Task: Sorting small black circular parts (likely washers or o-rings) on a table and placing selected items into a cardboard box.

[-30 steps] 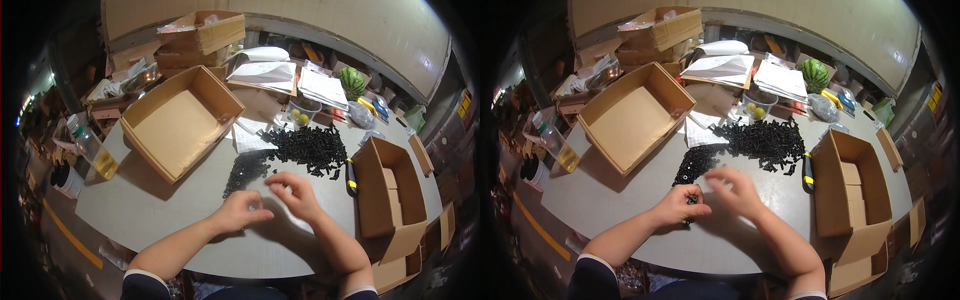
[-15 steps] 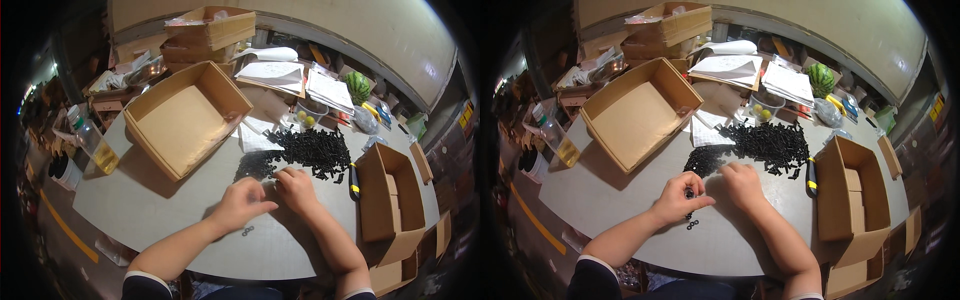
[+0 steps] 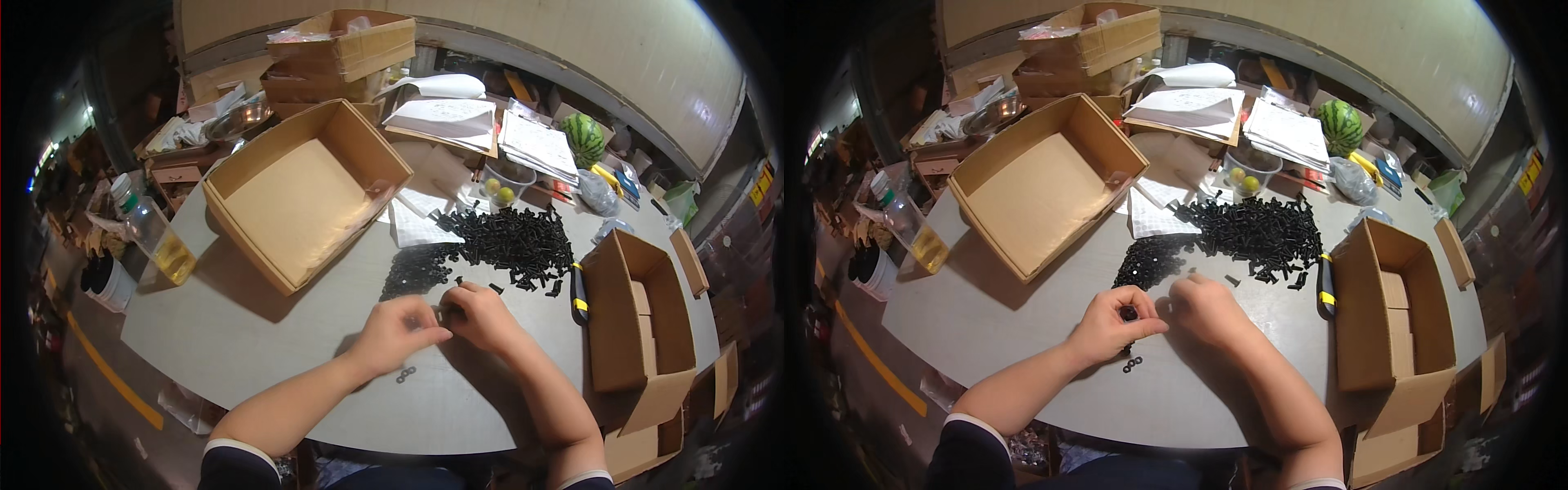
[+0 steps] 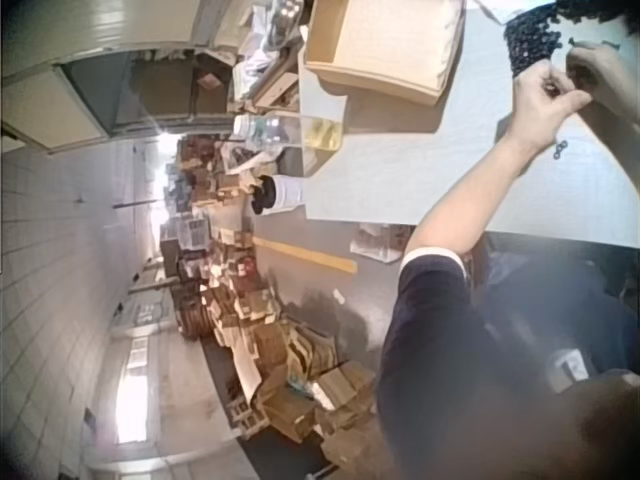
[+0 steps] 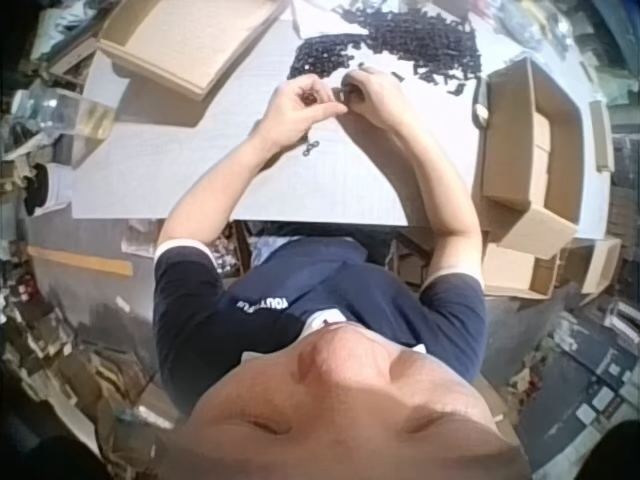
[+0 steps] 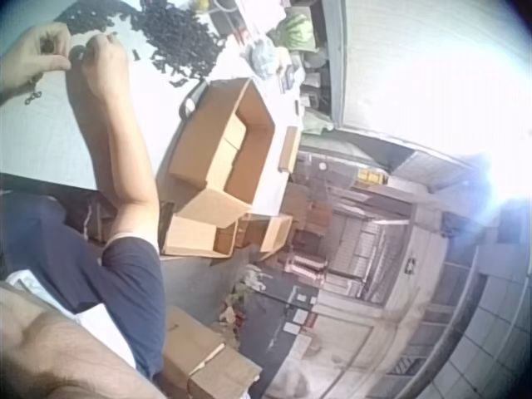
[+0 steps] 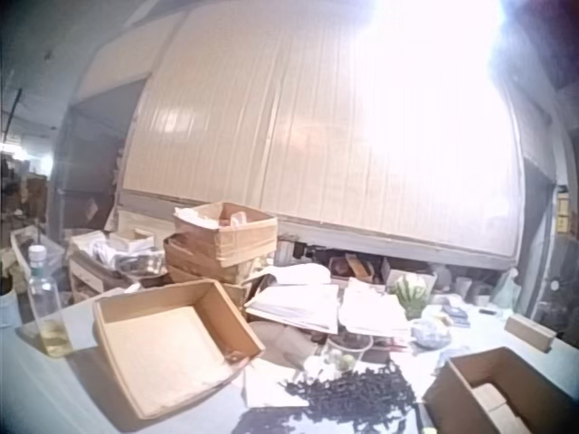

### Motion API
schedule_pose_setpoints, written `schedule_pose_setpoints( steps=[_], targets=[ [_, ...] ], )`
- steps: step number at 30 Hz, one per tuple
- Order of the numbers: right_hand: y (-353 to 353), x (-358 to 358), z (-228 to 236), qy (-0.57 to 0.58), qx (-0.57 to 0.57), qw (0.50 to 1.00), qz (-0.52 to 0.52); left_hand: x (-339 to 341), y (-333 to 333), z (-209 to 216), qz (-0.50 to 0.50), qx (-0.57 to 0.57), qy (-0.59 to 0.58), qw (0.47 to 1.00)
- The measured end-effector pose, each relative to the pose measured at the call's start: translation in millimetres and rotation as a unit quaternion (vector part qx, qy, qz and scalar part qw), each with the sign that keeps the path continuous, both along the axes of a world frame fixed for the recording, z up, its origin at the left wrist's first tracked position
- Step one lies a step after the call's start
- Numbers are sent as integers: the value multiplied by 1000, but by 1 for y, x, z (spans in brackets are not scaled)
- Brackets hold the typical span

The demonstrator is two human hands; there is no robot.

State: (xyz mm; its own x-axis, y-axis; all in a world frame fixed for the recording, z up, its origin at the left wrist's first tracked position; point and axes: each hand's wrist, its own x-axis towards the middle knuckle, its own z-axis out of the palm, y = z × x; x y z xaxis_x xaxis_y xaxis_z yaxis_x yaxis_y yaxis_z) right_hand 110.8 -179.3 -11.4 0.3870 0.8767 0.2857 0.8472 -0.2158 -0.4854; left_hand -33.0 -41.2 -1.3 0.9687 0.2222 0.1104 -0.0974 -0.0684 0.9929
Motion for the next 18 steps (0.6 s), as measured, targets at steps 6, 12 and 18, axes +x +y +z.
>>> schedule_pose_setpoints(
  steps=[6, 12, 18],
  targets=[
    [-2, 4, -7, -25, 42, 998, 44, 2, 2, -6, 26, -17, 3, 1000],
    [-5, -9, -4, -159, -41, 986, -16, 4, 2, -4, 2, -4, 38, 999],
    [-9, -19, 28, 131, 141, 979, 60, 1, 2, -10, -48, 35, 68, 996]
  ],
)
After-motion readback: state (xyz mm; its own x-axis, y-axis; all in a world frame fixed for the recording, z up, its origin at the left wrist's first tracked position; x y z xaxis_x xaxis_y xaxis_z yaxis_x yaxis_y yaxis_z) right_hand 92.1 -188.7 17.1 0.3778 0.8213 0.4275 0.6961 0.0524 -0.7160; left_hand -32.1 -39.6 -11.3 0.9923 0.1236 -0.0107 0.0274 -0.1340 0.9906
